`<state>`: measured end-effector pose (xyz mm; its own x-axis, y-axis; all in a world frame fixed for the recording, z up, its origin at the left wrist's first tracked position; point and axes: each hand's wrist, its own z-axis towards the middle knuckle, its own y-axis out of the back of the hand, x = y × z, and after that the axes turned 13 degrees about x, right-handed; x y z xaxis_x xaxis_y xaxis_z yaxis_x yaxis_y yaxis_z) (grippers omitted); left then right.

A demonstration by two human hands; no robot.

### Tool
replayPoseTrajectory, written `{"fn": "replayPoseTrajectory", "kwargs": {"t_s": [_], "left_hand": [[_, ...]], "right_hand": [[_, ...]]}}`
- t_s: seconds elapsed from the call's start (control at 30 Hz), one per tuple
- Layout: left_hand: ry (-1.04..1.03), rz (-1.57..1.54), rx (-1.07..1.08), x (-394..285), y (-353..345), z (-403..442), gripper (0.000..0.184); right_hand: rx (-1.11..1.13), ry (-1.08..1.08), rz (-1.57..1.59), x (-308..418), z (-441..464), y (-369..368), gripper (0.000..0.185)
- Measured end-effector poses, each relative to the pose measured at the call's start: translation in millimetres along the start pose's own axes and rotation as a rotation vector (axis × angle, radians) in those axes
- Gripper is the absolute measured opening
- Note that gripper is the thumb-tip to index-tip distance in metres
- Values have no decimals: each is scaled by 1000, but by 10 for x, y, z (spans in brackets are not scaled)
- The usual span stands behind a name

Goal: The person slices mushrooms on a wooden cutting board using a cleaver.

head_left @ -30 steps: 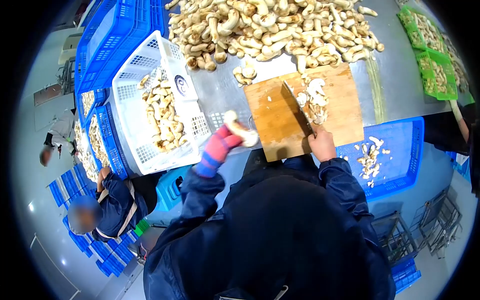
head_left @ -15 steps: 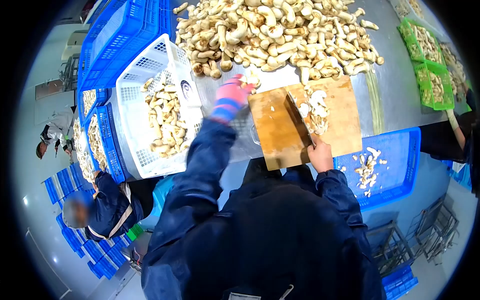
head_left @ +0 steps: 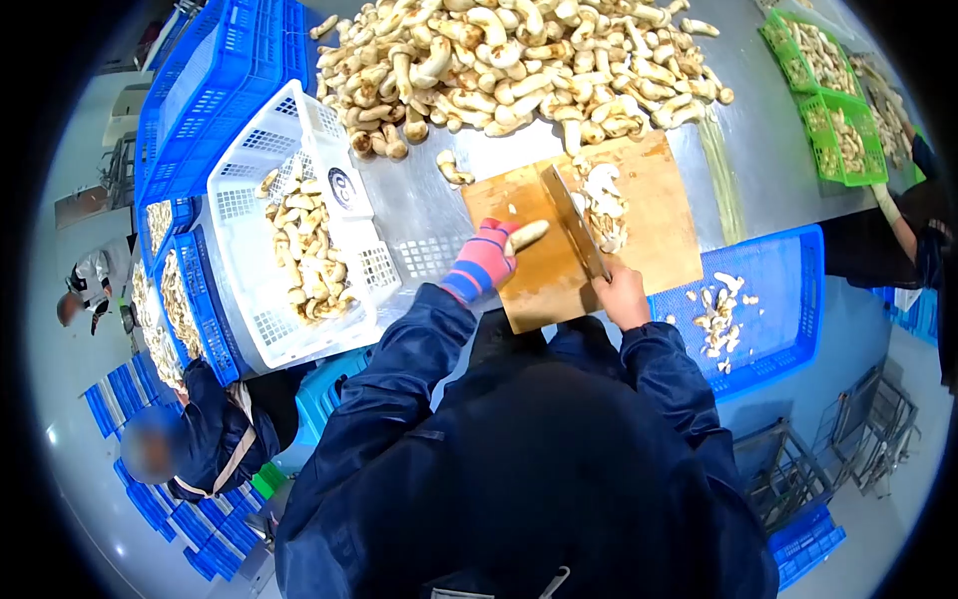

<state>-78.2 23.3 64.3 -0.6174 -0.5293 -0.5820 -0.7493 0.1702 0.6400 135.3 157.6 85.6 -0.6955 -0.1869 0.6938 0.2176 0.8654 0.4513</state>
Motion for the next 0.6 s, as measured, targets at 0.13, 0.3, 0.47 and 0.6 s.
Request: {"fn": "replayPoseTrajectory", "kwargs": {"t_s": [0.13, 0.3, 0.47, 0.6], "left_hand": [[16, 235, -3, -107, -179, -36, 33], [-9, 306, -40, -71, -224, -9, 31], [-27, 302, -9, 7, -243, 21, 34], [-103, 168, -55, 84, -193, -19, 41]], "right_hand": [[142, -53, 23, 125, -173, 173, 27], [257, -46, -1, 60, -296, 185, 27], [222, -55, -19, -135, -194, -109, 25], [300, -239, 244, 278, 224, -147, 24]]}}
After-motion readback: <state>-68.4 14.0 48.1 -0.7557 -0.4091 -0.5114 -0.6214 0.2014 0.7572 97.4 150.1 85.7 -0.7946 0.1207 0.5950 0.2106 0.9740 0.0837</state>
